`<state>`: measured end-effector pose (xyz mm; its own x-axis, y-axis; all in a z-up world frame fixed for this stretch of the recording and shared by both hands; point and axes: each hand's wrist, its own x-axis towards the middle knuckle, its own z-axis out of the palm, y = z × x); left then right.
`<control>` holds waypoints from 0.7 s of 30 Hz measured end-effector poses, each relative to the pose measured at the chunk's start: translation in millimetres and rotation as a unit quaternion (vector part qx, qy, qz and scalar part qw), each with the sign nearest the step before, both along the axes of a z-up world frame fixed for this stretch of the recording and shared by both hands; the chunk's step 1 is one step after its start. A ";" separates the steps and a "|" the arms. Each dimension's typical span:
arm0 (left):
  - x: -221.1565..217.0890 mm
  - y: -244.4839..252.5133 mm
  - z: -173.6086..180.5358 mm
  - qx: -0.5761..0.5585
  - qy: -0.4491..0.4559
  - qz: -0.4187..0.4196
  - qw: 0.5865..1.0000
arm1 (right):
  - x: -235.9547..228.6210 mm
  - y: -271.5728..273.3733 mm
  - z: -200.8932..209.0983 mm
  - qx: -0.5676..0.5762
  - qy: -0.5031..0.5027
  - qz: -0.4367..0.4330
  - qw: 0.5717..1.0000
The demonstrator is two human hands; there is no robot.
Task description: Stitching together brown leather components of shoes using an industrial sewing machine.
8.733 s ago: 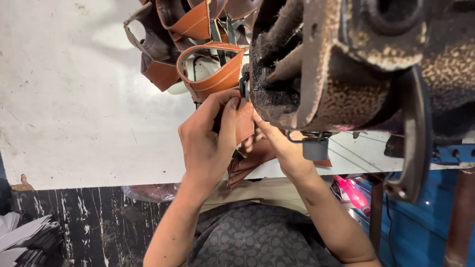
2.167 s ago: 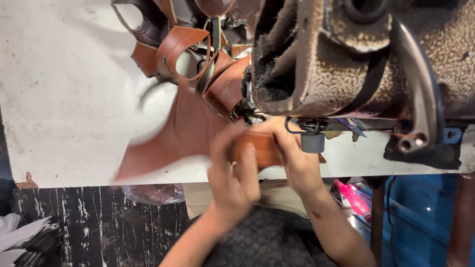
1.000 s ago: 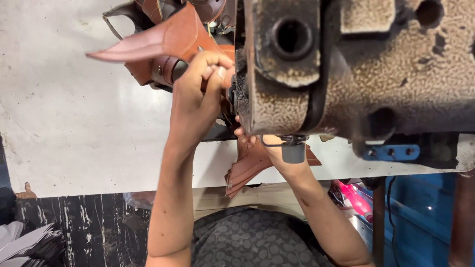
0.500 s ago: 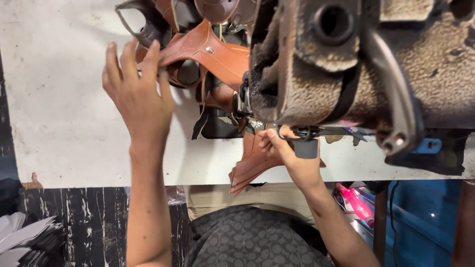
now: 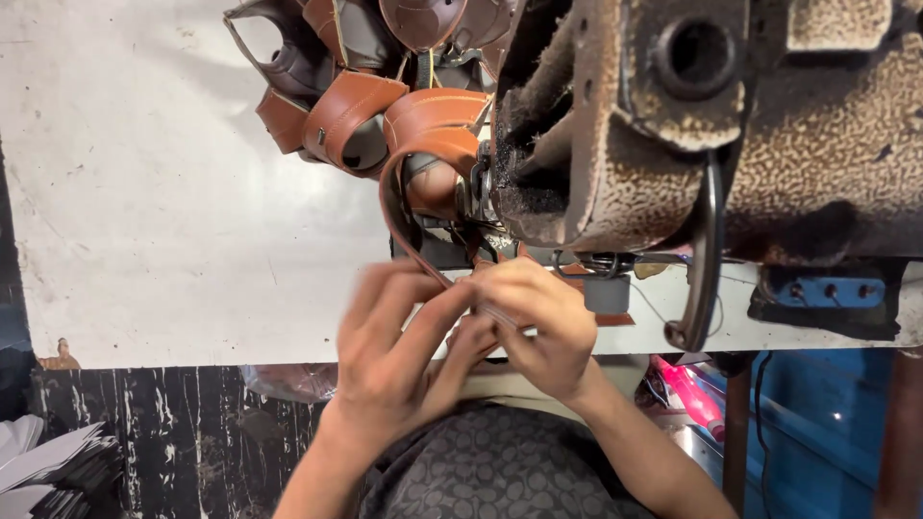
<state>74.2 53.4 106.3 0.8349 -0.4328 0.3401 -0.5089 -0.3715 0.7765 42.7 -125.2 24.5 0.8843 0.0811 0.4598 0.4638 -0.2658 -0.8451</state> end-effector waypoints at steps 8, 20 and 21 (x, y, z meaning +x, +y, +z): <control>21.2 -34.2 -28.0 0.034 -0.029 0.131 0.990 | 6.4 -10.3 -32.6 0.281 0.362 -0.030 0.888; 26.4 -54.2 -70.9 -0.112 0.134 0.238 0.955 | 30.3 -19.5 -40.6 0.318 0.447 -0.087 0.831; 28.8 -56.0 -71.1 -0.134 0.166 0.231 0.949 | 29.9 -21.4 -38.7 0.302 0.425 -0.082 0.849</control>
